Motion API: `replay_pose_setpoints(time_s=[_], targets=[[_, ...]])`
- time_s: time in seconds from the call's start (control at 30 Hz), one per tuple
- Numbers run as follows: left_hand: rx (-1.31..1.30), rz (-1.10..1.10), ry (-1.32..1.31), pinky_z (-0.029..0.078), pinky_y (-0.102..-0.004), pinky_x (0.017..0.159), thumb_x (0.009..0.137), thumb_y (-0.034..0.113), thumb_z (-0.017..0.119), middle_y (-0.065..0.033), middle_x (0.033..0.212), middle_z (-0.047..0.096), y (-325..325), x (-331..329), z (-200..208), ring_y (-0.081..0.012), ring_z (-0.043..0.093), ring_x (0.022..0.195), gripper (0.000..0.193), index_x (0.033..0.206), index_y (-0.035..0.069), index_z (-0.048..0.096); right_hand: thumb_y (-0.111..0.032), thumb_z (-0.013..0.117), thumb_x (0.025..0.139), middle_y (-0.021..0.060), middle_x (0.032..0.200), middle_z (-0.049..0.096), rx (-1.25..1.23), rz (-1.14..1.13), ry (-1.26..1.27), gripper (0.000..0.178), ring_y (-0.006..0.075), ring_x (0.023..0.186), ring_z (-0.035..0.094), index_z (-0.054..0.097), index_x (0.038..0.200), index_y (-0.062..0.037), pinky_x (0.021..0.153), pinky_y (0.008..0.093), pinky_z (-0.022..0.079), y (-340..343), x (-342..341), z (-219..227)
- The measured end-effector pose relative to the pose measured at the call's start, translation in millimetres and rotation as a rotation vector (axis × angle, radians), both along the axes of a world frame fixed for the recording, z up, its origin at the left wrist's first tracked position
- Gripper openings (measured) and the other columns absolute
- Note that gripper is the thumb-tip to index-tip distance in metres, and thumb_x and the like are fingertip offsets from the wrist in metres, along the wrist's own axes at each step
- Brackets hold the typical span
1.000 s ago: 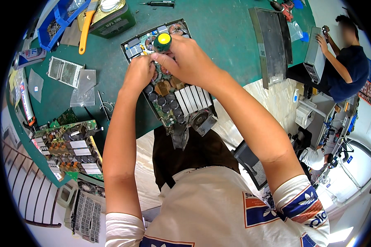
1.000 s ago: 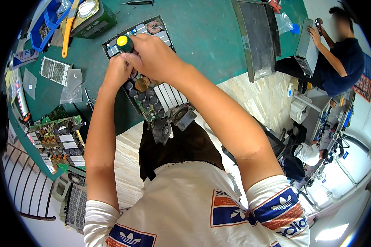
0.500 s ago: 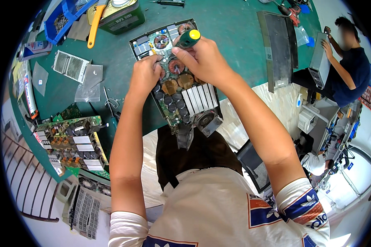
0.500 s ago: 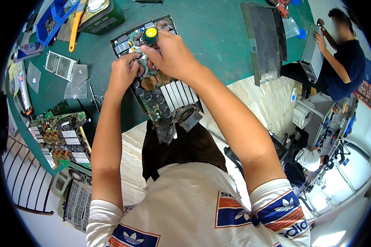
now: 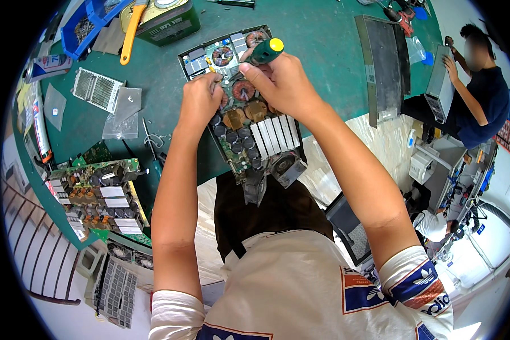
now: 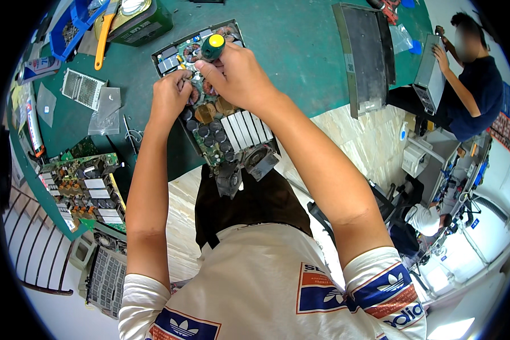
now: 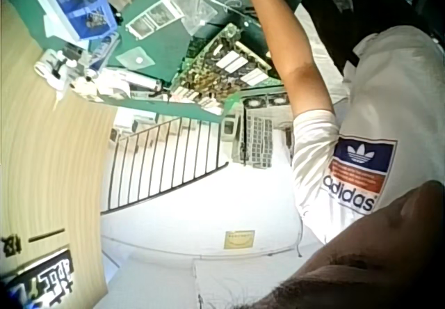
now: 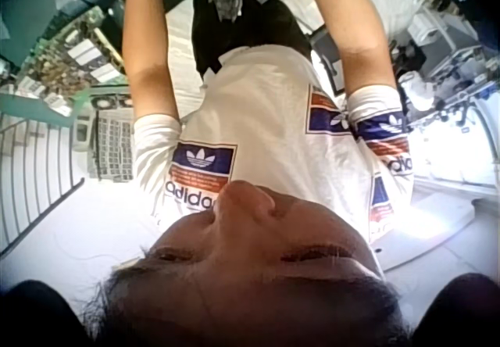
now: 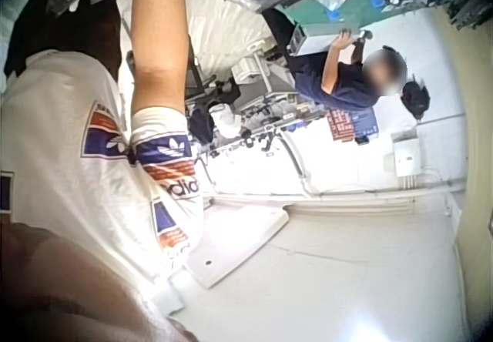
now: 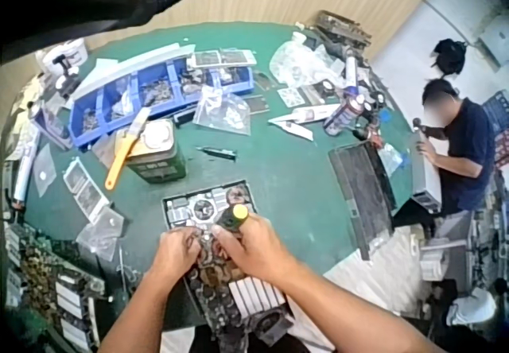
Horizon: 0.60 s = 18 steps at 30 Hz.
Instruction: The person uses a screwdriver to unscrew and remove components from an internal electronic circuit board assembly, then picks up a black plastic housing and aligns it onto the board before continuing to screw it into place.
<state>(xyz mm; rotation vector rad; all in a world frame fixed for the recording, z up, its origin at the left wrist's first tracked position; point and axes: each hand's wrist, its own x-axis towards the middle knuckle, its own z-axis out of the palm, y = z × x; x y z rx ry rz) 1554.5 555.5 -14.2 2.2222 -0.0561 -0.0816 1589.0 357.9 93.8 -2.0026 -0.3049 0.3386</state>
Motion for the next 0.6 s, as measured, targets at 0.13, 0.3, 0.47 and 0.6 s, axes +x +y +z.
replay_pose_setpoints(time_s=[0.13, 0.3, 0.47, 0.6], targets=[[-0.011, -0.004, -0.014, 0.053, -0.0389, 0.064, 0.081, 0.007, 0.066, -0.0175, 0.072, 0.064, -2.1, 0.8, 1.1, -0.0283, 0.063, 0.061, 0.021, 0.1, -0.001, 0.072, -0.016, 0.07, 0.097, 0.0062, 0.08, 0.068, -0.033, -0.003, -0.107, 0.02, 0.009, 0.07, 0.063, 0.066, 0.105, 0.0024, 0.064, 0.0287, 0.053, -2.7, -0.5, -8.6], [-0.008, -0.001, 0.046, 0.055, -0.0444, 0.074, 0.081, 0.004, 0.067, -0.0233, 0.087, 0.069, -3.7, 0.0, 6.4, -0.0395, 0.069, 0.078, 0.019, 0.098, -0.002, 0.071, -0.015, 0.07, 0.097, 0.0064, 0.082, 0.068, -0.057, -0.037, -0.107, 0.02, 0.0084, 0.071, 0.062, 0.066, 0.106, 0.0022, 0.064, 0.0284, 0.053, -3.3, -0.9, -4.9], [0.027, -0.027, 0.048, 0.054, -0.0451, 0.073, 0.08, 0.004, 0.069, -0.0225, 0.085, 0.068, -8.0, -0.5, 7.3, -0.0394, 0.068, 0.076, 0.02, 0.099, -0.001, 0.071, -0.018, 0.071, 0.093, 0.0173, 0.081, 0.067, -0.003, -0.049, -0.144, 0.022, 0.0303, 0.071, 0.072, 0.065, 0.096, 0.0035, 0.064, 0.0387, 0.056, -1.5, -1.9, -11.9], [0.033, -0.024, 0.025, 0.054, -0.0461, 0.074, 0.079, 0.004, 0.07, -0.0227, 0.087, 0.068, -9.9, -0.2, 4.8, -0.0404, 0.067, 0.079, 0.021, 0.099, -0.001, 0.07, -0.018, 0.071, 0.093, 0.0168, 0.08, 0.068, 0.006, -0.078, -0.06, 0.023, 0.0286, 0.07, 0.072, 0.066, 0.094, 0.004, 0.064, 0.0382, 0.056, -0.7, -2.8, -4.7]])
